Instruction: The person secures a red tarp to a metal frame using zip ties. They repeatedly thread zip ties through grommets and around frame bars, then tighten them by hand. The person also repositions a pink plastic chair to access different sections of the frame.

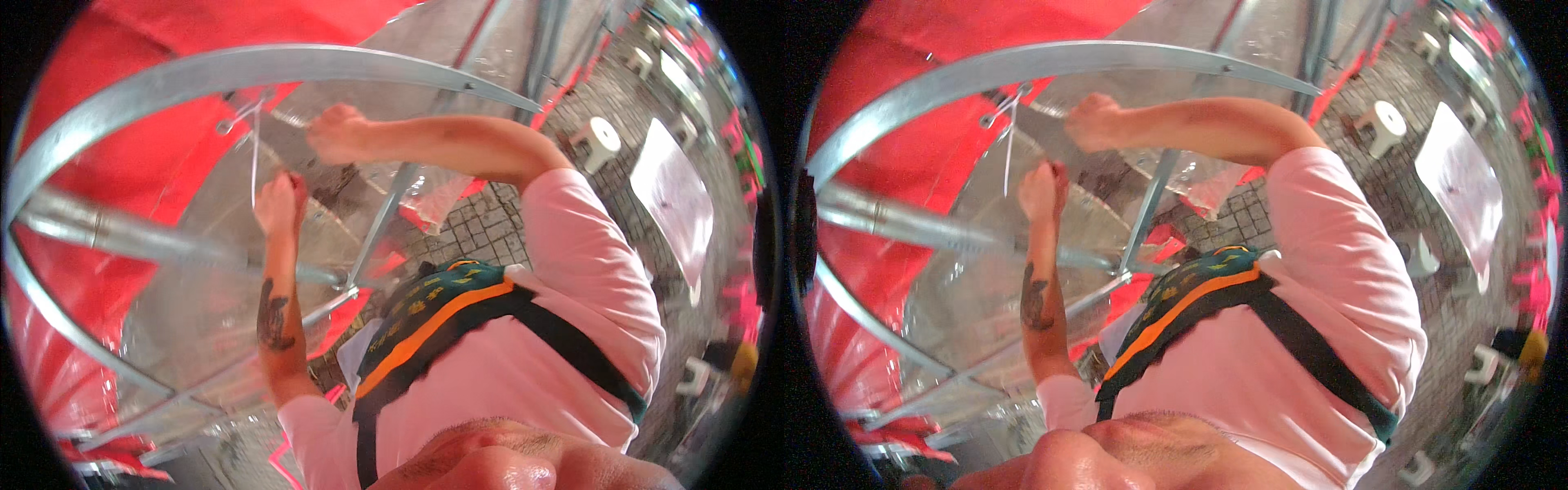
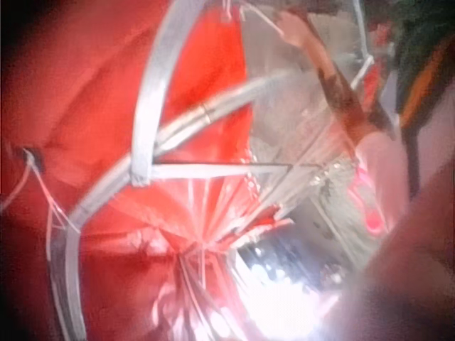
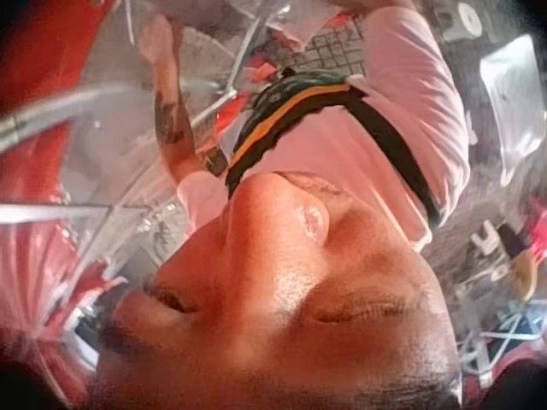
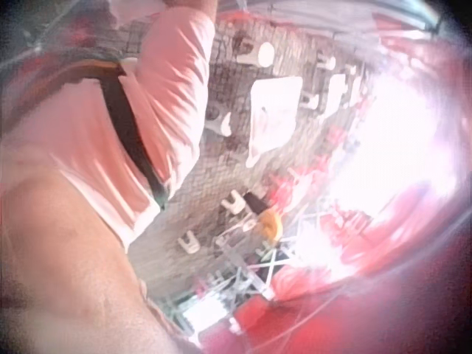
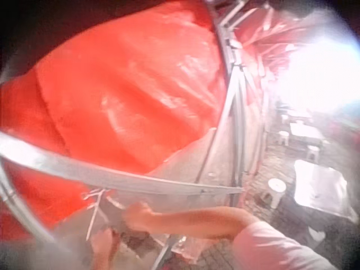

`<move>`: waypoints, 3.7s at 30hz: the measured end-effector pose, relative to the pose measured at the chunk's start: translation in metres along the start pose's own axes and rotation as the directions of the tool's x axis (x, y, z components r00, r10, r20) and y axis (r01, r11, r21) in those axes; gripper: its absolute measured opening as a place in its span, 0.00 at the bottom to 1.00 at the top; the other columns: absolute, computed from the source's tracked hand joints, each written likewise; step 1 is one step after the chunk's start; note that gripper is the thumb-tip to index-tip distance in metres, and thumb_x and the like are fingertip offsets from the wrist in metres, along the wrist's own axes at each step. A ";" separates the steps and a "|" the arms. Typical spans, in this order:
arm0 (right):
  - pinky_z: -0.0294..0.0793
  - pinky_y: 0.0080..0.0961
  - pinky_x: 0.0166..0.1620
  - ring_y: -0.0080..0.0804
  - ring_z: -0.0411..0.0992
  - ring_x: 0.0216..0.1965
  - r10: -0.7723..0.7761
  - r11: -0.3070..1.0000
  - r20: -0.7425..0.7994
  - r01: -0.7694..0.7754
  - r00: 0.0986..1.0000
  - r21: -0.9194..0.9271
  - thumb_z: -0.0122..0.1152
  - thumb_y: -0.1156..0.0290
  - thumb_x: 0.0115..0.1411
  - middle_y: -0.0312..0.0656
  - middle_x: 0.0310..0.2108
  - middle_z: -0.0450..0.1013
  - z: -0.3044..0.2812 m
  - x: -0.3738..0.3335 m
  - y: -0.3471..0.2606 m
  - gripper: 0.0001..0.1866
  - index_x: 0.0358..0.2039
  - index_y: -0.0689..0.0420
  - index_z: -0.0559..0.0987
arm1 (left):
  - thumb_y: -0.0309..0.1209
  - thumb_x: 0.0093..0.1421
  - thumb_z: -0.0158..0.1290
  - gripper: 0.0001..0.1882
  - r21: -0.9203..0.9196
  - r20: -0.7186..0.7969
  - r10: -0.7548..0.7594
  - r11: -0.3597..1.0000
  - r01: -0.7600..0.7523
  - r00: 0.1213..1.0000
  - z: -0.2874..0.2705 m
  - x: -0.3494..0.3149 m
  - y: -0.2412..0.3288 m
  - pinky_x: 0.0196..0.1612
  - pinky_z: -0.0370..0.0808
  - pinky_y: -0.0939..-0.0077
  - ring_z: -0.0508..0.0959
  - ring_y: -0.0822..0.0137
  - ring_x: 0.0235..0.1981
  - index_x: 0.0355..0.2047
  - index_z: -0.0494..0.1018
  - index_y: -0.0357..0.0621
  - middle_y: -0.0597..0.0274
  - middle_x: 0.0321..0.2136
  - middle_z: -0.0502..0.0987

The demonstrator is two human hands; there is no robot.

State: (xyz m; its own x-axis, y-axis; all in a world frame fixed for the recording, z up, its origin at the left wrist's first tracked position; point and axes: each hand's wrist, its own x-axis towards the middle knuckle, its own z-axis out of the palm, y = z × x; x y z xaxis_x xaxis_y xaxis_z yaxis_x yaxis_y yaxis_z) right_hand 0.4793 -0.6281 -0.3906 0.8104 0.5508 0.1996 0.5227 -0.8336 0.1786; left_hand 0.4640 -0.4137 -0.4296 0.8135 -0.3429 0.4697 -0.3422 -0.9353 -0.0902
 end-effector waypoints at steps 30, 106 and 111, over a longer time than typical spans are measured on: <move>0.78 0.51 0.37 0.58 0.79 0.32 0.064 0.951 -0.288 0.030 0.955 0.309 0.50 0.45 0.69 0.52 0.28 0.81 -0.001 0.037 -0.025 0.28 0.32 0.55 0.86 | 0.39 0.62 0.57 0.15 -0.061 -0.071 0.173 0.982 -0.177 0.982 0.006 0.008 0.008 0.30 0.80 0.53 0.83 0.50 0.25 0.25 0.80 0.42 0.49 0.21 0.81; 0.80 0.48 0.31 0.56 0.80 0.24 0.187 0.933 -0.387 -0.040 0.903 0.357 0.51 0.50 0.71 0.54 0.20 0.78 -0.005 0.000 -0.046 0.28 0.21 0.56 0.83 | 0.38 0.63 0.60 0.12 -0.538 -0.257 -0.246 0.840 0.074 0.935 -0.144 0.062 0.030 0.33 0.78 0.62 0.84 0.54 0.28 0.35 0.81 0.41 0.50 0.27 0.83; 0.81 0.48 0.34 0.56 0.81 0.27 0.195 0.918 -0.329 -0.053 0.924 0.393 0.49 0.49 0.72 0.55 0.22 0.79 -0.008 0.000 -0.046 0.30 0.22 0.57 0.84 | 0.40 0.64 0.59 0.14 -0.515 -0.156 -0.290 0.839 0.173 0.944 -0.160 0.055 0.031 0.36 0.79 0.60 0.84 0.53 0.29 0.36 0.82 0.42 0.51 0.27 0.84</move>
State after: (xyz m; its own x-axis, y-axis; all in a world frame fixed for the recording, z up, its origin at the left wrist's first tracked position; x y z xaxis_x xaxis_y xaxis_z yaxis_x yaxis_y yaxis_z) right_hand 0.4529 -0.5895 -0.3913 0.7636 0.3598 0.5362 0.5405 -0.8105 -0.2258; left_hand 0.4230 -0.4481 -0.2664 0.7943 -0.0385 0.6063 -0.3884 -0.7995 0.4582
